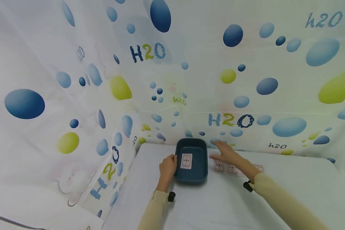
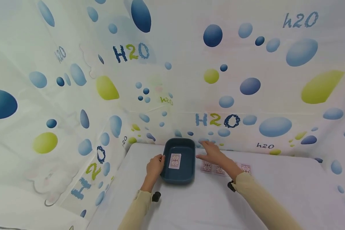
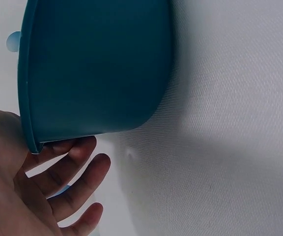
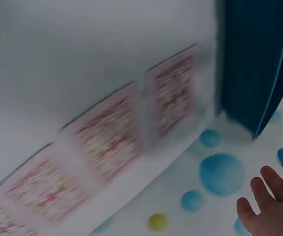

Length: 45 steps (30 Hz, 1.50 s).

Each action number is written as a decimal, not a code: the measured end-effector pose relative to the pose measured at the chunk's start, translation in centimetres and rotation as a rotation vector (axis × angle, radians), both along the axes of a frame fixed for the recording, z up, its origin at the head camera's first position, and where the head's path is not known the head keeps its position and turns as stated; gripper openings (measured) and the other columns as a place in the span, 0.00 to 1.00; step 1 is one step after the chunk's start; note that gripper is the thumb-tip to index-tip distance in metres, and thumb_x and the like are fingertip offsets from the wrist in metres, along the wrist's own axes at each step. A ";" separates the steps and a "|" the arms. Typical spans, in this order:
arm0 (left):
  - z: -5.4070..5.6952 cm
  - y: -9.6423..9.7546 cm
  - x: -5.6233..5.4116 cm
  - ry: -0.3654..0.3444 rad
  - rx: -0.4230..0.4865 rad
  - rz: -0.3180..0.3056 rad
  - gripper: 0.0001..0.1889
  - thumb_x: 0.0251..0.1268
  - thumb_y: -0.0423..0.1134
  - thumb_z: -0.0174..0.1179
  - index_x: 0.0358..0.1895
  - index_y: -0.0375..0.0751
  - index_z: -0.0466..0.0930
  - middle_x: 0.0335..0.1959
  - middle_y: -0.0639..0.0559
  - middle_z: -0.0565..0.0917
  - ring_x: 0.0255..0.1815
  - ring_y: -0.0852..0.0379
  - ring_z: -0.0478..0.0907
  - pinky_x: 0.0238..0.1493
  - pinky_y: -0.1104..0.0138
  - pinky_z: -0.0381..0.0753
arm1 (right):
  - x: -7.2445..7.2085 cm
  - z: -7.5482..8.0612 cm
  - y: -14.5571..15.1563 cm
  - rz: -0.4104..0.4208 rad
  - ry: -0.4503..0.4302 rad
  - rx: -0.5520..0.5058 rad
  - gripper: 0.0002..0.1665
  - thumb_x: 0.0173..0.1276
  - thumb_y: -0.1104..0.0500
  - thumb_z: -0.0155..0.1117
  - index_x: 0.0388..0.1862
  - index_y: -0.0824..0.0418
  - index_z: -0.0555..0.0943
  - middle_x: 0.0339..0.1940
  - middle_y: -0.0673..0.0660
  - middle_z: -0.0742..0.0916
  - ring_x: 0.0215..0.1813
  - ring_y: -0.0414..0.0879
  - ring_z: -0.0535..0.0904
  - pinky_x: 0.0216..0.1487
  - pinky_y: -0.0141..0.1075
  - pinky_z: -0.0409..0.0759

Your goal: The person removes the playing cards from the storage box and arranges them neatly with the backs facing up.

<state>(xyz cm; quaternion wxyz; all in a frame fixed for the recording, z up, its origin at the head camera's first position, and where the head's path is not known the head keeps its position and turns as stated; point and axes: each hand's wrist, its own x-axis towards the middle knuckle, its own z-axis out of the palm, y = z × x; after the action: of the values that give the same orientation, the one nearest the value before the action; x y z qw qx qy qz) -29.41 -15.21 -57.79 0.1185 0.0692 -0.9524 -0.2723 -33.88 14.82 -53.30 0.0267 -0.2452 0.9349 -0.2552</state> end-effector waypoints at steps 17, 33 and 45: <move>0.4 2.6 0.1 0.006 -0.016 -0.043 0.19 0.76 0.45 0.54 0.22 0.44 0.73 0.17 0.51 0.76 0.19 0.55 0.69 0.24 0.62 0.64 | -0.9 -3.0 -10.5 0.015 -0.114 0.308 0.48 0.61 0.45 0.75 0.69 0.72 0.67 0.68 0.73 0.74 0.69 0.68 0.70 0.67 0.58 0.71; 1.2 1.9 -0.3 -0.015 -0.055 -0.005 0.19 0.77 0.47 0.53 0.24 0.44 0.76 0.20 0.50 0.80 0.20 0.54 0.73 0.26 0.60 0.68 | -1.8 -3.6 -11.6 -0.106 -0.113 0.174 0.54 0.52 0.46 0.82 0.67 0.63 0.59 0.66 0.73 0.74 0.66 0.69 0.69 0.65 0.61 0.70; 0.4 0.2 0.0 -0.058 -0.037 0.020 0.18 0.77 0.47 0.52 0.27 0.43 0.78 0.22 0.50 0.81 0.22 0.54 0.72 0.28 0.60 0.68 | -1.5 -4.1 -12.6 -0.004 -0.111 -0.166 0.27 0.70 0.64 0.65 0.63 0.61 0.65 0.31 0.58 0.84 0.25 0.43 0.77 0.28 0.35 0.74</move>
<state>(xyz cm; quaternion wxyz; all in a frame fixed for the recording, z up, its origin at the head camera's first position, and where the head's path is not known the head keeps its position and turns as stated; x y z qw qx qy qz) -29.41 -15.00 -57.37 0.0948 0.0846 -0.9595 -0.2515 -35.37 2.21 -57.37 0.0576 -0.2301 0.9082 -0.3449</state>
